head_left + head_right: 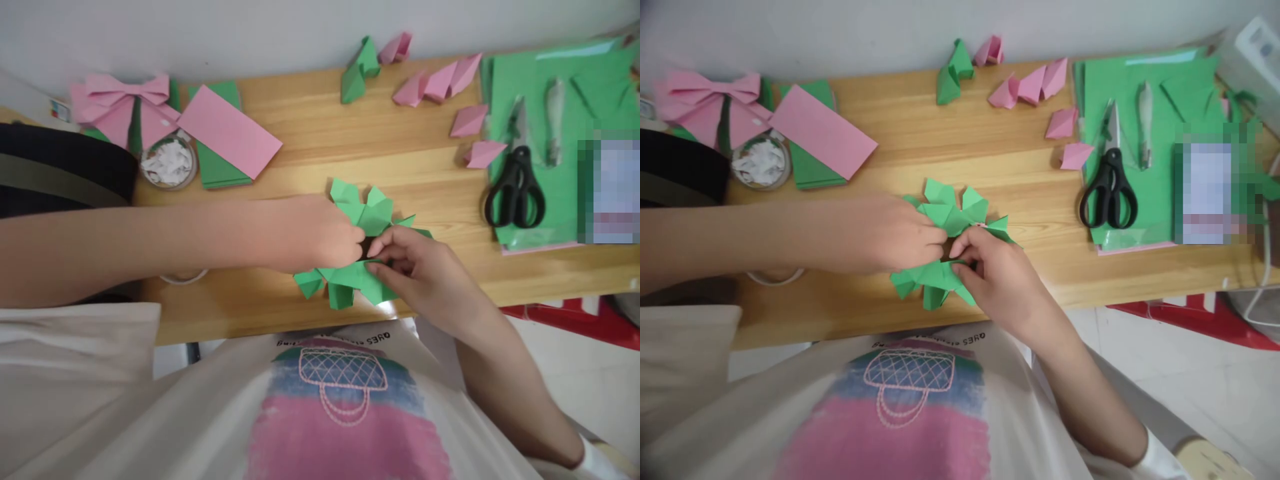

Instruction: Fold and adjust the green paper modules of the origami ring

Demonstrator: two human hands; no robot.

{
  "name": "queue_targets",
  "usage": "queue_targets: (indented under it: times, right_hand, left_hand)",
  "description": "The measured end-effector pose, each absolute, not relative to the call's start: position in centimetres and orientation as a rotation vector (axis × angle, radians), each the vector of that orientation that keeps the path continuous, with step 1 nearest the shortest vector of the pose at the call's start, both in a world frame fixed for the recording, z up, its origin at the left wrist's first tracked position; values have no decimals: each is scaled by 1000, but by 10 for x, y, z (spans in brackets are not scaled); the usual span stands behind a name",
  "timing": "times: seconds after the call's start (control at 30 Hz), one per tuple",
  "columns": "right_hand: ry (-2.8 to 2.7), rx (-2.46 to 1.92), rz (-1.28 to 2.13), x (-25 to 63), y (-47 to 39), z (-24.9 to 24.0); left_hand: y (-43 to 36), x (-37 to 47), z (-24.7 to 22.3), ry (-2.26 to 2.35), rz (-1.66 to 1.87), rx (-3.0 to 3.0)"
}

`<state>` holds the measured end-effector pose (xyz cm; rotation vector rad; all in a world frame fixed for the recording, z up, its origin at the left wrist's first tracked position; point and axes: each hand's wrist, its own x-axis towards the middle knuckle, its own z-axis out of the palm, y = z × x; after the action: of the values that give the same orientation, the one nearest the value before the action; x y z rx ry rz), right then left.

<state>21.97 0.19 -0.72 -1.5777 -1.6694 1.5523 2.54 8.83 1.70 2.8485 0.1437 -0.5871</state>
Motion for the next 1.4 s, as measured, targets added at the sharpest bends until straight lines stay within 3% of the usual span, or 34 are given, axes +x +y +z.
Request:
queue_targets:
  times: [0.13,0.43,0.9,1.13,1.4]
  right_hand:
    - [-1723,-1531,1533,222,5,-6]
    - [-1762,-1546,1537,223,12,0]
    - [-1706,-1756,1399,222,8,9]
    - [-1785,-1759,1358,221,10,11]
    - [-1840,-1795,1277,217,11,14]
  left_hand:
    - [91,24,12,89,-633,2818]
    - [88,16,-3,172,-372,2710]
    - [86,18,-3,192,-433,2813]
    - [87,12,-5,236,-233,2676]
    - [87,13,-2,246,-326,2714]
